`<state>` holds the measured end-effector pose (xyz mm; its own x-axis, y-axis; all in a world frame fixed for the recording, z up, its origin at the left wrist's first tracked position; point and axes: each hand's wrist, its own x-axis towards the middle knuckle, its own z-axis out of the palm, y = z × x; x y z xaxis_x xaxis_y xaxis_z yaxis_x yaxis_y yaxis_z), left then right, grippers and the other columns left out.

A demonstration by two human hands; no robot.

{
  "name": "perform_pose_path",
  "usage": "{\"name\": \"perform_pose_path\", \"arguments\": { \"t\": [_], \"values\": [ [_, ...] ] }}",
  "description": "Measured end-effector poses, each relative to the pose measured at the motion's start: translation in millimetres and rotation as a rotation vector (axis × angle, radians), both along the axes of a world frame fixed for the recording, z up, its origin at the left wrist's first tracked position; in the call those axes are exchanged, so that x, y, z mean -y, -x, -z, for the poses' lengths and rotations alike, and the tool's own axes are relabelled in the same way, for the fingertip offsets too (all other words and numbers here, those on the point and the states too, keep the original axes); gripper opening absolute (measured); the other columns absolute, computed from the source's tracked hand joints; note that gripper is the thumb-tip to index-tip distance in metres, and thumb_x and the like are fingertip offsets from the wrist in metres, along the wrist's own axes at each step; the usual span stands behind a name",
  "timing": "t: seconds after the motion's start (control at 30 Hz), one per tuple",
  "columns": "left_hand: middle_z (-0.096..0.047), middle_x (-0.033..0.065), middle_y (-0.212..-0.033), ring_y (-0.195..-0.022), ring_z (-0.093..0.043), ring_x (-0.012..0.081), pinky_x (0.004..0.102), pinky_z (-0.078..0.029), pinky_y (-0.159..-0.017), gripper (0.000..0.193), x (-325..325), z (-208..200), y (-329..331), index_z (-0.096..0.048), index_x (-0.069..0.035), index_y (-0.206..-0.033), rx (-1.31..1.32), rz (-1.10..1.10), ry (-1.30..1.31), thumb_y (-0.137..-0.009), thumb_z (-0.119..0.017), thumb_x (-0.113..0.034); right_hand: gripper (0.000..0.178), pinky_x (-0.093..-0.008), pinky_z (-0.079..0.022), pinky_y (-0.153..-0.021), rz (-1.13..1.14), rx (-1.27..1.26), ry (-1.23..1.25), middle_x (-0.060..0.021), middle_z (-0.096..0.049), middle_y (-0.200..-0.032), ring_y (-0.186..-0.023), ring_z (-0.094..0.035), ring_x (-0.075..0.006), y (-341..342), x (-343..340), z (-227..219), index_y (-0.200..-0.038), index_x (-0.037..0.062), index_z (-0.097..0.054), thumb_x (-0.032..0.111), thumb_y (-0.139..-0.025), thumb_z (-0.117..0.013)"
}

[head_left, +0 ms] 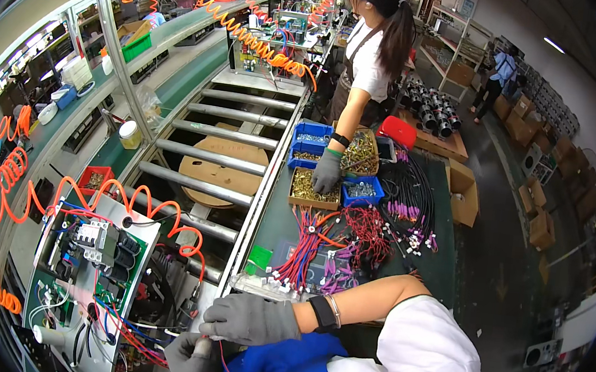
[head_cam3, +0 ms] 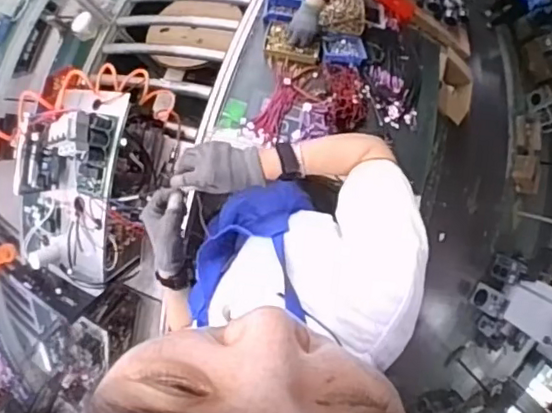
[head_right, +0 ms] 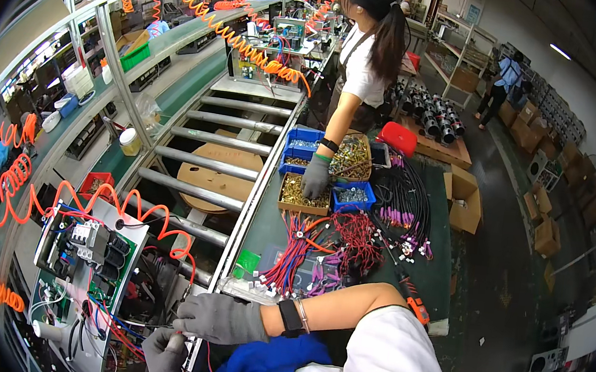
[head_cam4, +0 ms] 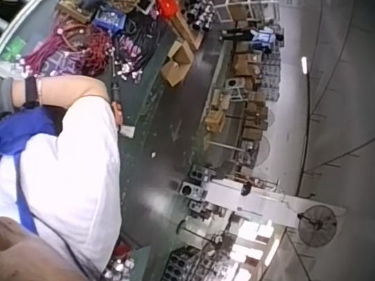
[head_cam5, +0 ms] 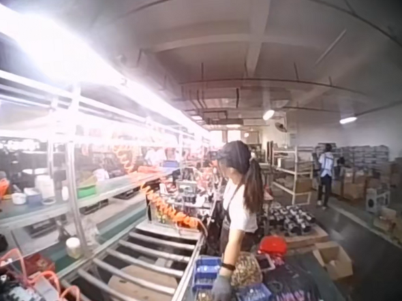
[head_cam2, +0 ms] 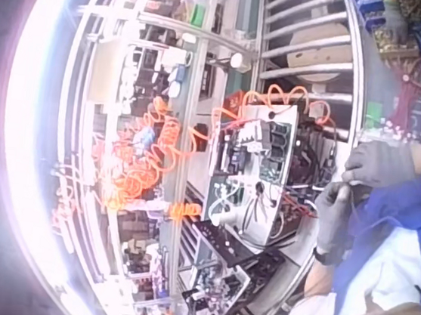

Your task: Wiring and assembling industrial electronic components within a metal chassis on a factory assembly line.

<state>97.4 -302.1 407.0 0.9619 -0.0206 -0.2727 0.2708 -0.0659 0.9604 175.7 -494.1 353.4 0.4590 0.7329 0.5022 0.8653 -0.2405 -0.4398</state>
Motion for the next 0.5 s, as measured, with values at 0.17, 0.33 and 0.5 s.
{"name": "perform_pose_path", "arguments": {
  "t": [0.17,0.33,0.5],
  "values": [
    [-0.067,0.0041,-0.074,-0.07,-0.062,0.0111,0.0294,-0.047,-0.062,0.015,0.8,30.1,-7.6,-0.071,0.001,-0.093,0.358,-0.002,-0.372,-0.088,-0.067,-0.013,0.02,-0.0447,-0.055,-0.075,0.038,-0.247,0.191,-0.0145,-0.064,-0.097,-0.085,-0.066,-0.0345,-8.7,-4.5,2.8,-0.104,0.0085,-0.066,0.023,-0.09,-0.062],
    [-0.066,0.0045,-0.073,-0.07,-0.06,0.0081,0.0268,-0.048,-0.062,0.014,-7.5,40.7,7.3,-0.069,0.001,-0.098,0.279,0.006,-0.32,-0.091,-0.068,-0.011,0.04,-0.0236,-0.049,-0.066,-0.199,-1.62,0.148,-0.0001,-0.063,-0.089,-0.077,-0.057,-0.0056,-25.6,5.7,-2.6,-0.103,0.003,-0.068,0.041,-0.102,-0.054],
    [-0.065,0.0015,-0.076,-0.069,-0.057,0.0071,0.0256,-0.046,-0.061,0.016,-28.2,29.9,-1.5,-0.069,0.002,-0.096,-0.055,-0.012,0.061,-0.094,-0.066,-0.013,0.027,-0.0381,-0.053,-0.07,-0.207,-0.291,-0.008,-0.011,-0.065,-0.091,-0.079,-0.065,-0.0288,-36.1,-10.5,-7.5,-0.115,0.0079,-0.065,0.021,-0.092,-0.067]
  ]
}}
